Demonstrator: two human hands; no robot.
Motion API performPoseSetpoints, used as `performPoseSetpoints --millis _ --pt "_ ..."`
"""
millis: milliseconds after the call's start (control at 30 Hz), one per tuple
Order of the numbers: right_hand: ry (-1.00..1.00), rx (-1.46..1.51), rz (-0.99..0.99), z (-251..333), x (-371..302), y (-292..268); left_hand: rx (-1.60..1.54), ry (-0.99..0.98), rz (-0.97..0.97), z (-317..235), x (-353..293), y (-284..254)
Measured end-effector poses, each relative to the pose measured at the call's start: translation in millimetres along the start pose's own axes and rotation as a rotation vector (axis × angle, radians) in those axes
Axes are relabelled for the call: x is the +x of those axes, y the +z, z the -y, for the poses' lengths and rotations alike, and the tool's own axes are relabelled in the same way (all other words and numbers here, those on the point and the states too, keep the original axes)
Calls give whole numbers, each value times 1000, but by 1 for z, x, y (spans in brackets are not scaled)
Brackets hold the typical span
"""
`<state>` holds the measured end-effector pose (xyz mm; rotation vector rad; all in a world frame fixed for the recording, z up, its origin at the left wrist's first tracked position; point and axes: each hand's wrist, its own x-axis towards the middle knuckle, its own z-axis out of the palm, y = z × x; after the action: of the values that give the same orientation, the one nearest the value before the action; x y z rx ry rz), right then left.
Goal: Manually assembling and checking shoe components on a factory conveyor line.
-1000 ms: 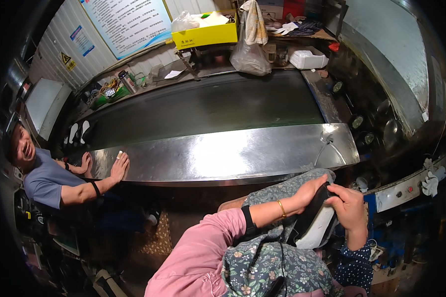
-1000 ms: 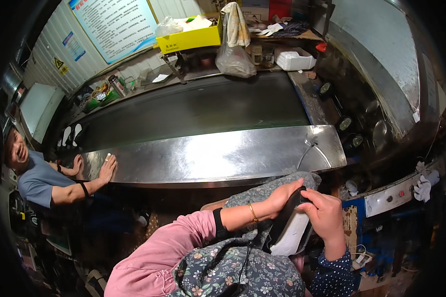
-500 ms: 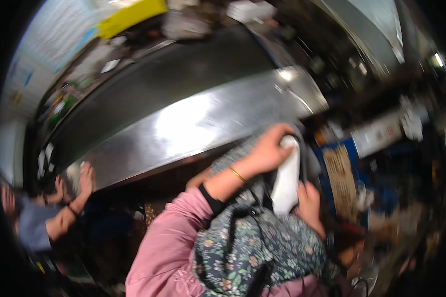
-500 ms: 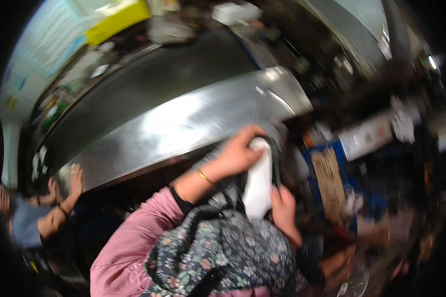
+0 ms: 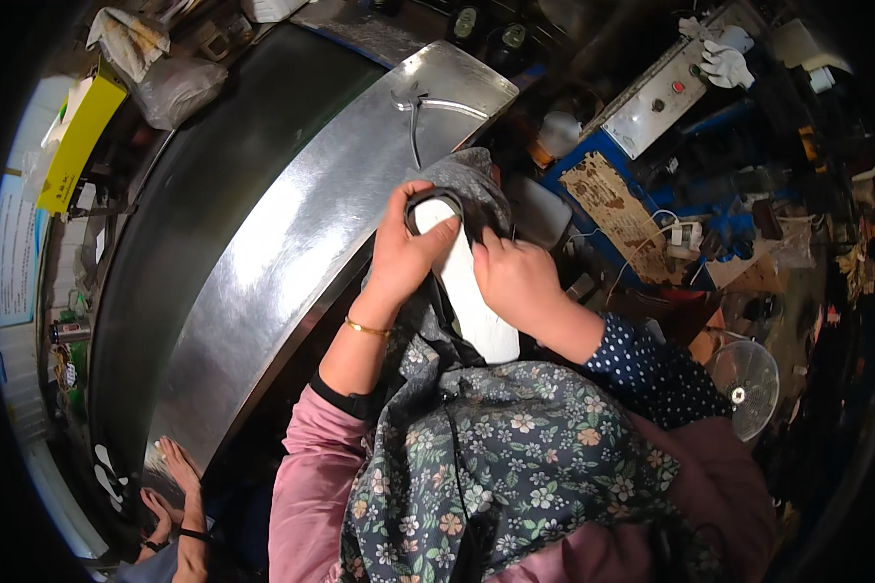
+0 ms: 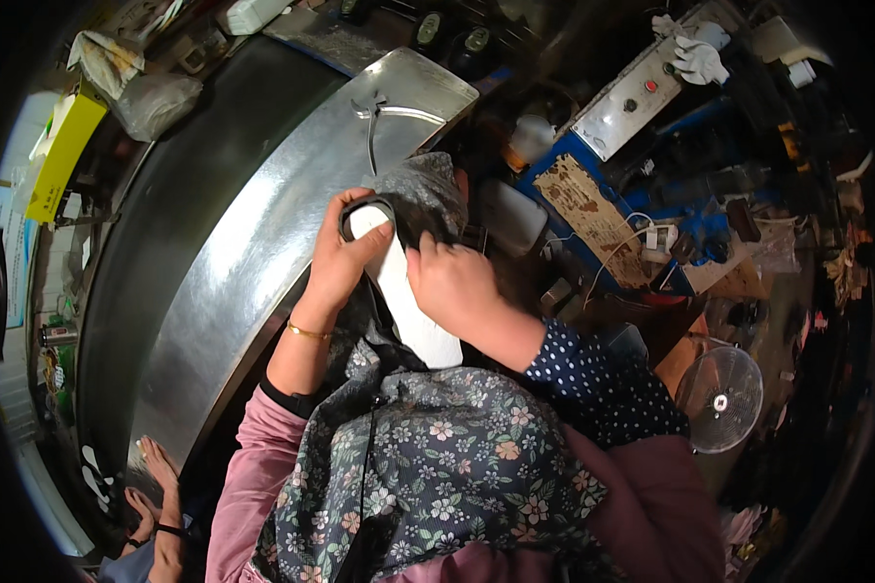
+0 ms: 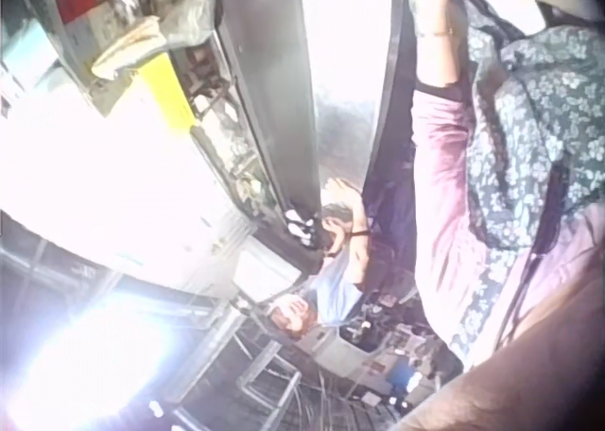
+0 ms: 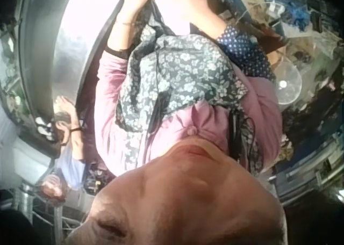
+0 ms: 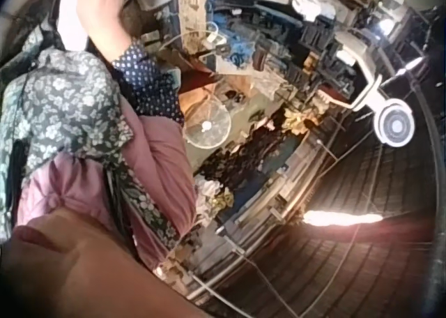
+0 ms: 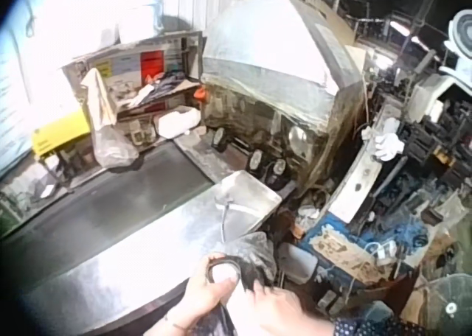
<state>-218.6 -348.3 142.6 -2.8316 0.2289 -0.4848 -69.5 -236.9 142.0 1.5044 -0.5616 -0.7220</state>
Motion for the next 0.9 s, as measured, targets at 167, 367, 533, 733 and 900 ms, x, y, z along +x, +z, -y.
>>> performPoseSetpoints --millis 167,367,533,733,900 --pt "459 567 346 -21 -11 0 7 -14 66 -7 -2 1" --pt "470 501 386 0 -61 -8 84 39 62 2 0 -4" --pt "371 992 117 -13 -46 22 -630 7 273 -5 9 -21" --pt "318 878 122 24 -24 -1 991 37 -363 7 -45 20" --pt "318 745 148 43 -7 -9 791 14 -122 3 -36 -18"
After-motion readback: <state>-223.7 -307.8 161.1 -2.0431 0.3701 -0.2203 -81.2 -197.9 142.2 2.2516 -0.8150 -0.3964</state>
